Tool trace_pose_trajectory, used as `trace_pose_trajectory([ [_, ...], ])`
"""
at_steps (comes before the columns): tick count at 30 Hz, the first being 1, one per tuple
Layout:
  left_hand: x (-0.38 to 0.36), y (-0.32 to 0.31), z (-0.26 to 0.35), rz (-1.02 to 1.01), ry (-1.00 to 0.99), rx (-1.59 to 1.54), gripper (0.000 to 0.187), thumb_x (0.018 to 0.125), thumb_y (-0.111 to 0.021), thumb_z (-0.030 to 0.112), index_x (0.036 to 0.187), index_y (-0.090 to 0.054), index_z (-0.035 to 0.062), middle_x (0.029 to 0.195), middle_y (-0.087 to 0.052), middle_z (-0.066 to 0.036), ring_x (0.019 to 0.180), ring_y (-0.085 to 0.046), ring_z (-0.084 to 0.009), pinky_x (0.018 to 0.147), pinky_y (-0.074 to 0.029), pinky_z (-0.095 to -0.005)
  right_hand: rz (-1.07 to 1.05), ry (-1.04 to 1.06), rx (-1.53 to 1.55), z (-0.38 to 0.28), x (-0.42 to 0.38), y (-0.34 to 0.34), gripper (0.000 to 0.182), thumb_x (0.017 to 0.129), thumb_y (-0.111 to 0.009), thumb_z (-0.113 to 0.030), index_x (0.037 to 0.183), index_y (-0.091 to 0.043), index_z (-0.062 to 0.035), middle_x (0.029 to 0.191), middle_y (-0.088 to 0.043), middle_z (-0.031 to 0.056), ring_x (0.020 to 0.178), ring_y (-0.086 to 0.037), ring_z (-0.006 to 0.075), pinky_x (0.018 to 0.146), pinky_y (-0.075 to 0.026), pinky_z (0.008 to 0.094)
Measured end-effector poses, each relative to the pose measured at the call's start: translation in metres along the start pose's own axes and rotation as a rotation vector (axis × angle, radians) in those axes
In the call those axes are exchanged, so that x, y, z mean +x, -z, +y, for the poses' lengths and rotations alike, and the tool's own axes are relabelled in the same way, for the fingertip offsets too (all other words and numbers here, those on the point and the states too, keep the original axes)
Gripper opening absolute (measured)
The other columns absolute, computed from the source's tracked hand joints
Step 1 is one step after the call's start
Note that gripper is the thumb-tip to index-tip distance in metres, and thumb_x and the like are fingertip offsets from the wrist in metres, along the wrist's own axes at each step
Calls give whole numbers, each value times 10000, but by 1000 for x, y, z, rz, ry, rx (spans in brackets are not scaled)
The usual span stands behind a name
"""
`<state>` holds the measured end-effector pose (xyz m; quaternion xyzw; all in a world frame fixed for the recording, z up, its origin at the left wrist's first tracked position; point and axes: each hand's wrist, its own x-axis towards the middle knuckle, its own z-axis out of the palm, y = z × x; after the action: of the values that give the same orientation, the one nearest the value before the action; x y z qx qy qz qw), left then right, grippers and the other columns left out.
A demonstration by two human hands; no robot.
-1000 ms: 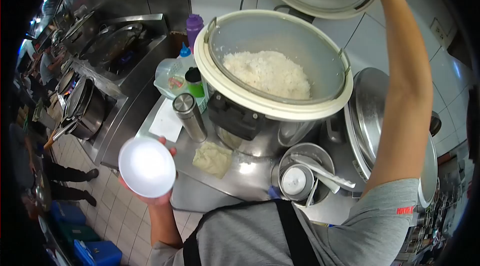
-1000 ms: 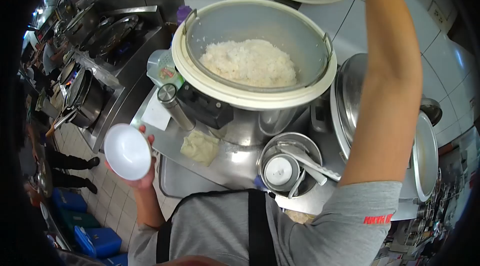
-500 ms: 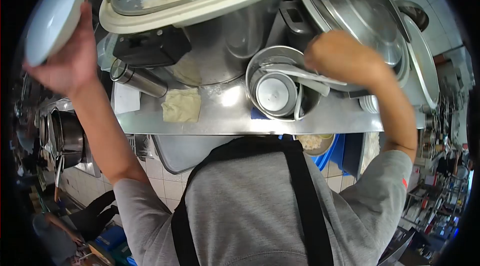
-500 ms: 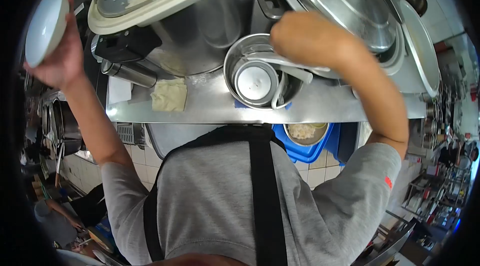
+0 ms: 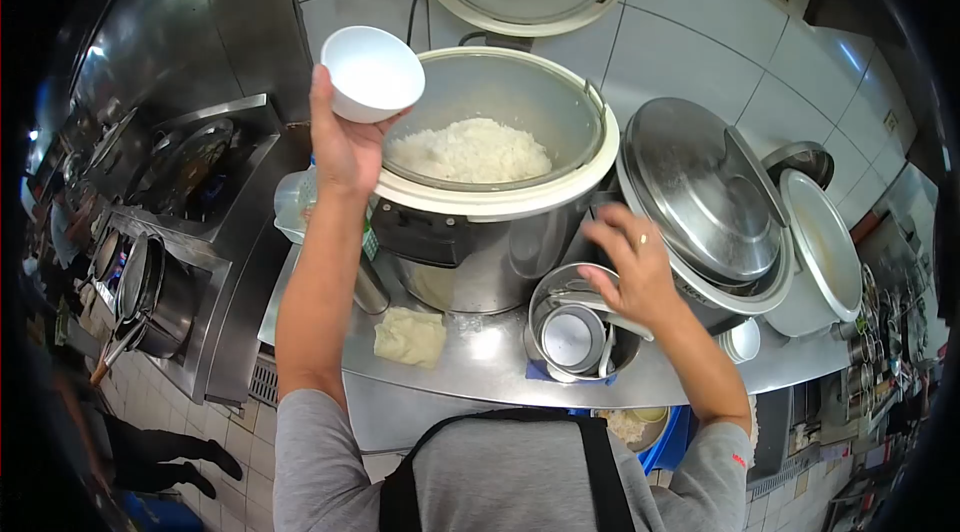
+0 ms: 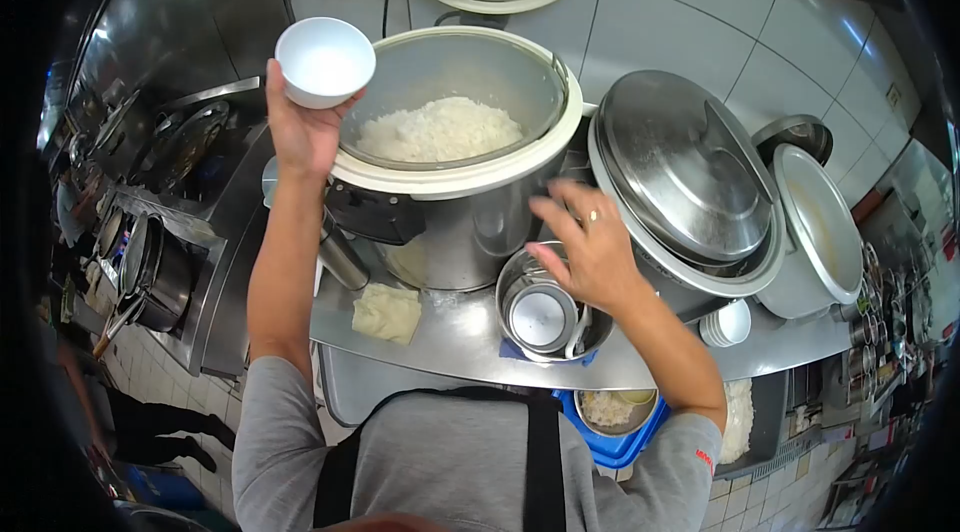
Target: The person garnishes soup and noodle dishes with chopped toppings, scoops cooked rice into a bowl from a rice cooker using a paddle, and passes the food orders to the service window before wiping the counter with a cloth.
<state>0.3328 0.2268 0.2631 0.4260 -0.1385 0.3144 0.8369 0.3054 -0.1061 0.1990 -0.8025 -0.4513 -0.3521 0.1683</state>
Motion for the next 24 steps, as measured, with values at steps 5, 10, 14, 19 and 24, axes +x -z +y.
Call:
trace_pose_trajectory([
  [5,1,3,-1,12,-14,95,645,858,-509,565,1260,-449,63,1179,-561,-123,1062,-581,-247,816,-519,-418,-110,125,28,21,70,-19,542,710,-708,-431,1090,-581,-66,1033,-563,120,993,-513,305,928,-377,454],
  [10,3,4,0,28,15,59,667,837,-537,568,1264,-435,66,1185,-553,-125,1060,-584,-249,824,-519,-418,-55,61,107,18,71,-32,545,657,-727,-469,992,-608,-57,926,-574,98,901,-512,295,895,-381,419],
  [14,7,9,5,11,26,61,660,847,-516,572,1274,-431,75,1197,-550,-126,1076,-578,-260,842,-515,-438,-14,84,73,9,73,-33,546,645,-733,-470,964,-606,-46,907,-572,103,890,-518,283,860,-385,408],
  [19,15,17,0,1,29,18,612,893,-453,556,1304,-425,103,1259,-528,-114,1131,-548,-283,862,-505,-491,-39,89,38,3,76,-32,563,690,-702,-489,1011,-600,-39,980,-574,137,942,-514,329,908,-376,422],
  [24,9,14,-1,-46,-37,109,647,891,-492,502,1325,-378,35,1318,-453,-174,1191,-468,-370,946,-418,-592,-22,-16,251,20,44,-6,500,759,-711,-369,1168,-576,-114,1340,-430,154,1114,-495,344,928,-418,390],
])
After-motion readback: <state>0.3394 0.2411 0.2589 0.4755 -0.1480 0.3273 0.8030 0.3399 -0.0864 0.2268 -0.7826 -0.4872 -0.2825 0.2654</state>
